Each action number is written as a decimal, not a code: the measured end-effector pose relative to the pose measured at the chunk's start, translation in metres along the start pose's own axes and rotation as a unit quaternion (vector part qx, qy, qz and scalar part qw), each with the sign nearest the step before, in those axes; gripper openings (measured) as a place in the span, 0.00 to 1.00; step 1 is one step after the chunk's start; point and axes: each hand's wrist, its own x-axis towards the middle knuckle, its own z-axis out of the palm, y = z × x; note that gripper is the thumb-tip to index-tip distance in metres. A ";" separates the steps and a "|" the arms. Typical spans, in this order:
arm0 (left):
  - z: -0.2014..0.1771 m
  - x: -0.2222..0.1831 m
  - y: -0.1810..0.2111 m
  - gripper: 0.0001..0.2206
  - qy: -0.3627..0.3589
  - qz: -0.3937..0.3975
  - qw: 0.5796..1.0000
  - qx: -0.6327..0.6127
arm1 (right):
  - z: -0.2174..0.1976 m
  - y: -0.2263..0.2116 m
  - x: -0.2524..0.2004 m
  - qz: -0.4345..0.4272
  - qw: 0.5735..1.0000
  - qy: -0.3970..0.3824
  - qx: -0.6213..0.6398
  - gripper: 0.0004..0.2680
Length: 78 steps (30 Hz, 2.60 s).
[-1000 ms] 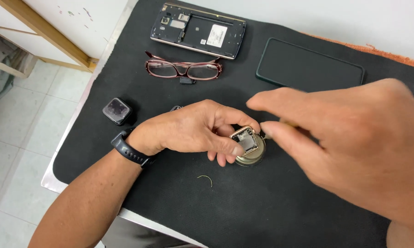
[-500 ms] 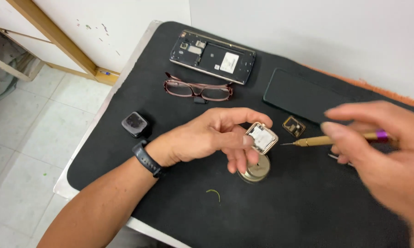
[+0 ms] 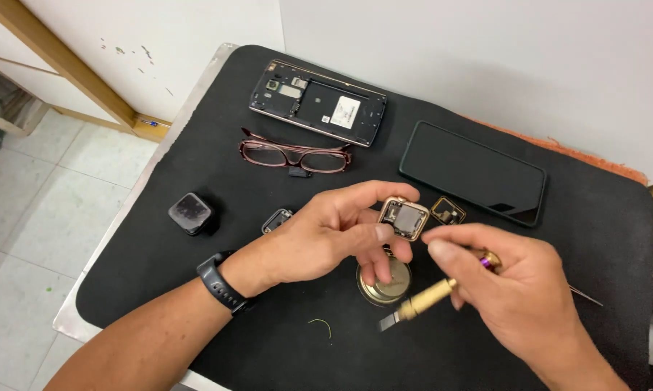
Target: A person is reassembling a smartwatch on a repair bench, using a precision screwdriver to secure internal components and adjust the assembly.
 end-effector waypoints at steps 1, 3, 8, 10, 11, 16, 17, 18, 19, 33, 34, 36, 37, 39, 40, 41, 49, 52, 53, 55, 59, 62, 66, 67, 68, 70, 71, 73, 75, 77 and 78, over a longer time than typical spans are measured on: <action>0.000 0.001 -0.001 0.23 -0.003 0.004 1.000 0.002 | 0.002 0.000 0.000 -0.006 0.999 0.038 -0.018 0.07; 0.002 0.002 -0.002 0.23 -0.007 0.005 1.000 0.004 | 0.002 0.006 0.001 -0.009 0.996 0.076 -0.034 0.06; 0.011 0.004 0.002 0.22 -0.012 -0.019 1.000 -0.004 | 0.001 -0.001 -0.004 0.023 0.997 0.018 -0.077 0.06; 0.012 0.005 0.001 0.22 -0.017 -0.017 1.000 -0.011 | 0.001 0.000 -0.002 0.021 0.997 0.021 -0.070 0.07; 0.013 0.005 0.001 0.22 -0.020 -0.014 1.000 -0.018 | 0.001 0.001 -0.002 0.018 0.997 0.023 -0.066 0.07; 0.016 0.004 0.000 0.24 -0.031 -0.005 0.999 -0.009 | 0.003 0.010 -0.001 -0.030 0.996 0.030 -0.082 0.06; 0.017 0.004 0.000 0.25 -0.037 -0.008 0.999 -0.006 | 0.003 0.015 0.000 -0.066 0.992 0.045 -0.097 0.07; 0.020 0.004 0.004 0.25 -0.037 -0.007 0.999 -0.006 | 0.002 0.012 -0.003 -0.067 0.992 0.046 -0.097 0.07; 0.024 0.003 0.008 0.25 -0.026 -0.022 0.999 0.010 | 0.002 0.010 -0.005 -0.067 0.991 0.049 -0.104 0.06; 0.017 0.007 0.004 0.18 0.051 -0.026 0.998 -0.009 | 0.002 0.026 -0.008 -0.322 0.927 0.110 -0.157 0.04; 0.016 0.006 0.005 0.18 0.065 -0.013 0.997 -0.035 | -0.003 0.029 -0.006 -0.327 0.921 0.113 -0.179 0.07; 0.012 0.005 0.006 0.17 0.081 0.002 0.995 -0.062 | -0.013 0.031 -0.008 -0.333 0.914 0.113 -0.202 0.10; 0.010 0.005 0.006 0.17 0.080 0.004 0.994 -0.068 | -0.019 0.030 -0.011 -0.333 0.906 0.132 -0.228 0.09; 0.007 0.004 0.005 0.17 0.082 0.009 0.994 -0.075 | -0.028 0.035 -0.012 -0.335 0.895 0.150 -0.254 0.08; 0.006 0.005 0.004 0.17 0.078 0.010 0.994 -0.075 | -0.031 0.041 -0.010 -0.338 0.883 0.150 -0.291 0.10; 0.006 0.004 0.004 0.16 0.075 0.011 0.994 -0.075 | -0.035 0.047 -0.008 -0.339 0.869 0.149 -0.326 0.11; 0.001 0.004 0.005 0.18 0.072 0.009 0.993 -0.094 | -0.028 0.048 -0.006 -0.347 0.846 0.191 -0.357 0.11; -0.001 0.003 0.004 0.18 0.067 0.011 0.992 -0.106 | -0.025 0.042 -0.006 -0.316 0.859 0.174 -0.363 0.15; -0.001 0.003 0.003 0.18 0.062 0.012 0.992 -0.113 | -0.024 0.039 -0.006 -0.268 0.882 0.151 -0.358 0.18; -0.002 0.002 0.001 0.19 0.055 0.018 0.992 -0.116 | -0.022 0.039 -0.006 -0.279 0.878 0.153 -0.357 0.17; -0.001 0.002 0.005 0.21 0.055 0.012 0.988 -0.141 | -0.022 0.045 -0.003 -0.315 0.864 0.163 -0.358 0.15; -0.001 0.001 0.006 0.21 0.055 0.010 0.986 -0.159 | -0.022 0.048 -0.001 -0.298 0.867 0.163 -0.364 0.15; -0.003 0.002 0.004 0.21 0.049 0.009 0.984 -0.171 | -0.023 0.047 -0.001 -0.303 0.865 0.166 -0.364 0.15; -0.003 0.002 0.004 0.21 0.044 0.012 0.985 -0.168 | -0.023 0.047 -0.002 -0.306 0.864 0.161 -0.366 0.16; -0.003 0.002 0.004 0.21 0.040 0.015 0.985 -0.165 | -0.024 0.046 -0.002 -0.310 0.863 0.156 -0.367 0.17; -0.004 0.002 0.002 0.21 0.036 0.022 0.985 -0.169 | -0.024 0.047 -0.001 -0.334 0.856 0.157 -0.362 0.17; -0.004 0.002 0.000 0.21 0.032 0.029 0.984 -0.174 | -0.024 0.049 -0.001 -0.357 0.849 0.158 -0.358 0.16; -0.003 0.002 0.000 0.21 0.028 0.031 0.984 -0.174 | -0.024 0.049 -0.001 -0.363 0.847 0.152 -0.357 0.16; -0.002 0.002 0.001 0.22 0.025 0.032 0.984 -0.175 | -0.024 0.048 0.000 -0.369 0.845 0.147 -0.357 0.16; -0.001 0.001 0.000 0.20 0.044 0.032 0.984 -0.172 | -0.023 0.046 0.000 -0.403 0.838 0.137 -0.340 0.15; 0.002 0.003 0.002 0.20 0.043 0.031 0.984 -0.171 | -0.025 0.046 0.001 -0.401 0.839 0.138 -0.340 0.15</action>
